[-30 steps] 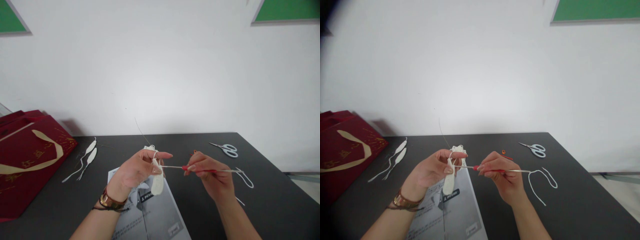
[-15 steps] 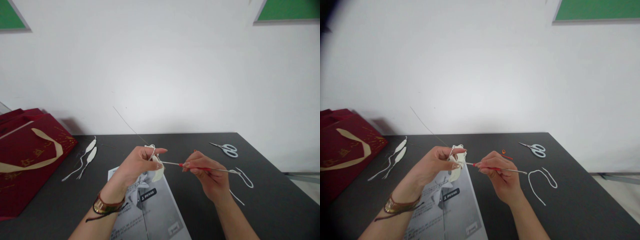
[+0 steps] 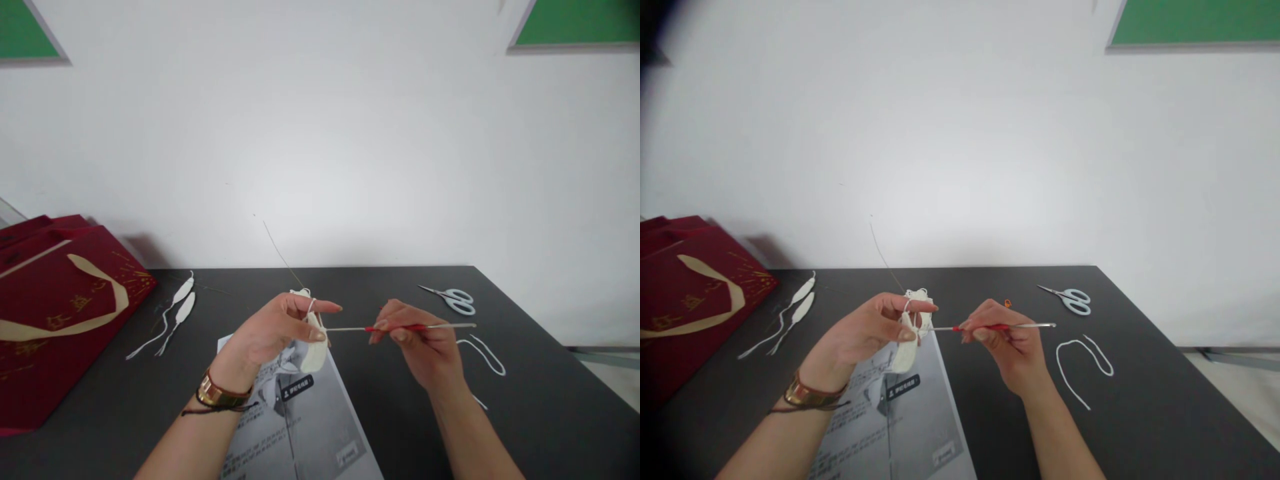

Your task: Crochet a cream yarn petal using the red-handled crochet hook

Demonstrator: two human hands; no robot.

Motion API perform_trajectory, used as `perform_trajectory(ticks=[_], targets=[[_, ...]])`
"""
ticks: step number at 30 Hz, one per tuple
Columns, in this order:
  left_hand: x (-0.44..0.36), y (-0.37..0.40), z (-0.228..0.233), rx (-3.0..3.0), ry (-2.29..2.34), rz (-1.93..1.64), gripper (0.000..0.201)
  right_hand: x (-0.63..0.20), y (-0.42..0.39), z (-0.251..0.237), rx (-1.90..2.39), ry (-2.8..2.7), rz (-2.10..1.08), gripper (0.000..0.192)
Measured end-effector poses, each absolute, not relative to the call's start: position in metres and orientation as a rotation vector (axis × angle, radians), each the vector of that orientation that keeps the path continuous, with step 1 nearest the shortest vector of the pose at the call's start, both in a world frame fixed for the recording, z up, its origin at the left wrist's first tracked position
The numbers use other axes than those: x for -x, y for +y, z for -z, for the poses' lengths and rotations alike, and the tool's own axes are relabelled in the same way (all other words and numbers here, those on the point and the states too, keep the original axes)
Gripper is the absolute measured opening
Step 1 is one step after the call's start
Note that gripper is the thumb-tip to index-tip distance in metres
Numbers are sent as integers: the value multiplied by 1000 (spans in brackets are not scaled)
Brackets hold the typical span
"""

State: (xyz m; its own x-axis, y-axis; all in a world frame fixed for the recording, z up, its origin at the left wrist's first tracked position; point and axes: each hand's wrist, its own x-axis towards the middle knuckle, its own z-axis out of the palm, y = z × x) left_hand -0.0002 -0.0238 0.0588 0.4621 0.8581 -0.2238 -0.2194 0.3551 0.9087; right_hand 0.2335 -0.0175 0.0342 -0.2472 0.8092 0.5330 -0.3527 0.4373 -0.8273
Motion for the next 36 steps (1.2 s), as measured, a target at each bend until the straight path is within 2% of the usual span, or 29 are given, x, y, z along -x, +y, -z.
perform_trajectory(ticks=[6, 11, 17, 29, 36], targets=[[-7, -28, -54, -1008, 790, -892, 39, -218, -13, -26, 549, -947, -1607, 17], [-25, -29, -49, -1116, 919, -1095, 33, -206, -13, -20, 582, -643, -1801, 18], [-39, -28, -38, -1010, 890, -1155, 34, -202, -15, -19, 602, -636, -1708, 21], [-37, -27, -41, -979, 867, -1193, 63, -199, -15, -19, 613, -618, -1753, 23], [-39, -28, -41, -1067, 910, -1240, 47, -200, -13, -17, 591, -572, -1791, 21]])
